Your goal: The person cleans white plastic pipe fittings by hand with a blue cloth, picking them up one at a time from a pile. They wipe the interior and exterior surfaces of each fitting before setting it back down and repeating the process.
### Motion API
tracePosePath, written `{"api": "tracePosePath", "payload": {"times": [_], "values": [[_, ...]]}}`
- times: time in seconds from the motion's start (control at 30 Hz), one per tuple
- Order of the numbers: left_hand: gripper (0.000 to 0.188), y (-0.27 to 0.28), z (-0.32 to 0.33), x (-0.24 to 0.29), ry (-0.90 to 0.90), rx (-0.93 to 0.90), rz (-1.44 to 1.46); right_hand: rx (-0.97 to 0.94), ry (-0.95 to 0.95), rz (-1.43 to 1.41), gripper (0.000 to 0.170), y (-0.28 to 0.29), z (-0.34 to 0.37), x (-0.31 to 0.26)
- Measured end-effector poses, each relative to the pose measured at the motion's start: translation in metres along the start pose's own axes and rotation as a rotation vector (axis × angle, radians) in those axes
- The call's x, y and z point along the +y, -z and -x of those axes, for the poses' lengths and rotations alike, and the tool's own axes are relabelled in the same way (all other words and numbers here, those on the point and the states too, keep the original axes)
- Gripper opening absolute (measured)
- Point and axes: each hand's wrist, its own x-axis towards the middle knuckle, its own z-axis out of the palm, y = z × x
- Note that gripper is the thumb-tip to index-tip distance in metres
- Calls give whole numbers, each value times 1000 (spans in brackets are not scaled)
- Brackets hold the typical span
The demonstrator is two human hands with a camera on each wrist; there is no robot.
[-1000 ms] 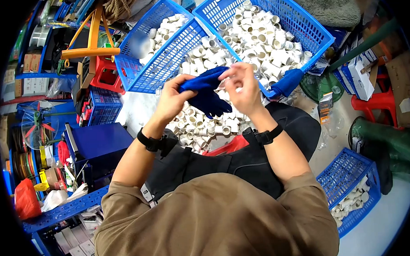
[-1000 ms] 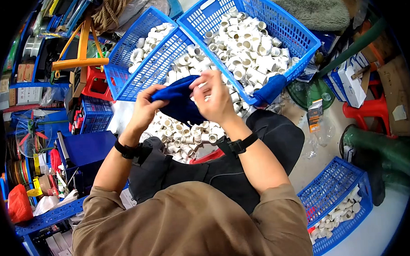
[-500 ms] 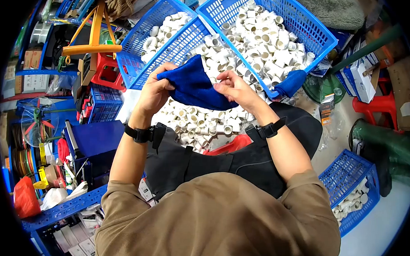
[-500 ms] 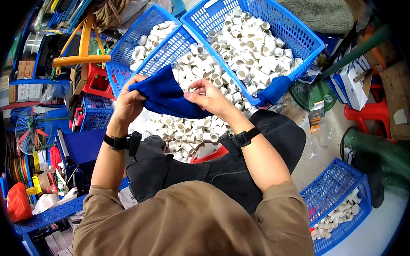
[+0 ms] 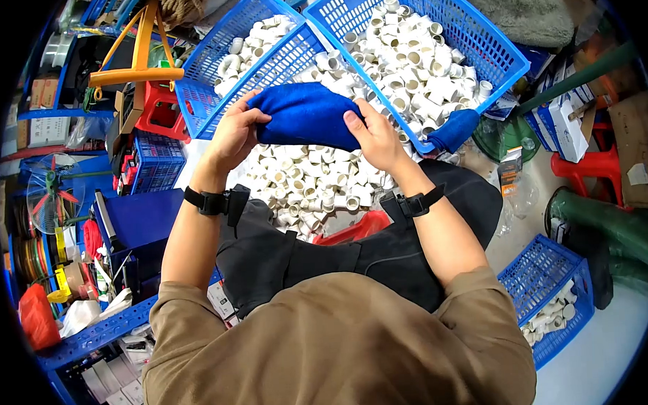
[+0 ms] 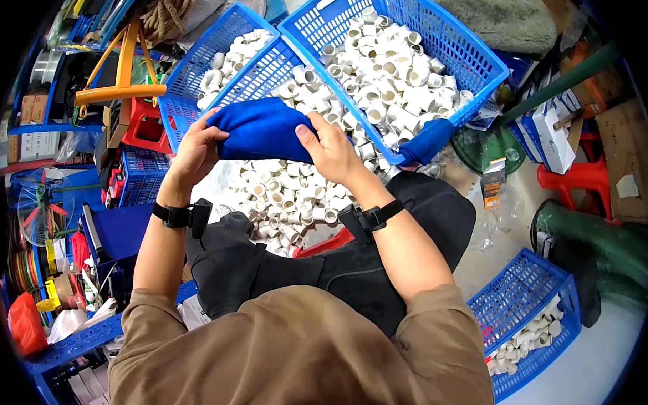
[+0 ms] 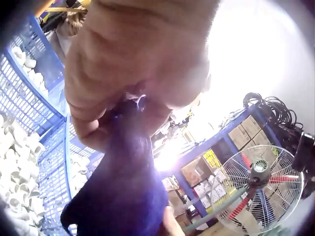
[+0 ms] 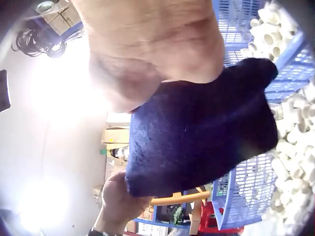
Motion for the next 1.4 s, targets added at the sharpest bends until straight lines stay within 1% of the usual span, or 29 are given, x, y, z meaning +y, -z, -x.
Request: {"api": "tracePosePath", "payload": {"times": [0.07, 0.13, 0.17, 0.2, 0.27, 0.33, 0.37, 0.4, 0.43, 0.5, 0.53, 0.6, 0.63, 0.67, 0.73, 0.8, 0.87, 0.9, 0.97, 1.0, 1.03, 1.07, 1.1, 1.17, 1.23, 1.27, 1.33, 1.37, 1.4], "values": [[42, 10, -17, -7, -32, -30, 3, -39, -149, -144, 47, -2, -10, 23], [34, 9, -26, -8, -71, -31, 44, -10, -26, -104, 59, -8, -8, 30], [29, 7, -31, -11, -62, 58, 44, 19, -58, -6, 68, -6, -6, 34], [33, 11, -41, -20, -60, 123, 17, -56, 5, -196, 66, 0, -8, 19], [37, 33, -66, -37, 11, 135, -56, -80, 37, -86, 50, 6, -7, 35], [36, 26, -74, -49, 24, 93, -47, -27, 353, 288, 34, 21, -9, 4], [34, 18, -79, -54, 51, 78, -38, -5, 372, 268, 29, 24, -8, 3], [32, 16, -86, -60, 80, 62, -29, 43, 399, 292, 29, 27, -9, 1], [30, 15, -94, -65, 126, 17, -60, 99, 486, 346, 29, 31, -10, -3], [28, 14, -113, -84, 143, 61, -405, 219, 668, 445, 28, 43, -19, -16], [29, 20, -130, -104, 145, 71, -603, 219, 657, 428, 26, 49, -21, -19], [38, 34, -157, -145, 133, 52, -874, 210, 724, 362, 28, 63, -30, -16], [42, 45, -172, -170, 125, 28, -1021, 194, 625, 239, 29, 65, -26, -11], [46, 57, -189, -196, 113, 2, -1167, 235, 666, 183, 31, 68, -29, -3], [53, 67, -205, -236, 96, 19, -1348, 295, 558, 59, 36, 69, -27, 7], [59, 66, -211, -252, 259, -24, -1487, 345, 483, -26, 45, 67, -31, 5], [61, 70, -215, -269, 245, 9, -1543, 383, 180, -258, 47, 61, -38, -10], [63, 76, -221, -280, 269, 21, -1550, 385, 175, -248, 47, 62, -43, -5], [66, 80, -228, -290, 318, 33, -1627, 330, -198, -345, 44, 64, -53, 7], [67, 87, -235, -303, 322, 62, -1667, 333, -204, -336, 44, 64, -58, 11], [68, 92, -239, -304, 286, 46, -1611, 302, -367, -411, 41, 63, -62, 15], [68, 95, -240, -308, 280, 18, -1645, 274, -534, -486, 39, 61, -64, 18], [65, 96, -242, -312, 271, 0, -1658, 300, -526, -493, 30, 56, -68, 20], [63, 103, -248, -327, 266, -26, -1667, 335, -551, -528, 29, 52, -74, 25], [55, 115, -255, -346, 134, -25, -1739, 382, -566, -541, 25, 46, -80, 31], [55, 123, -260, -354, 137, -30, -1740, 385, -570, -543, 25, 43, -83, 33], [51, 122, -258, -346, 85, -46, -1692, 343, -584, -466, 23, 37, -88, 33], [58, 121, -254, -336, 67, -70, -1666, 314, -602, -364, 25, 34, -89, 36], [58, 122, -251, -329, 72, -66, -1670, 311, -603, -370, 25, 32, -90, 41]]}}
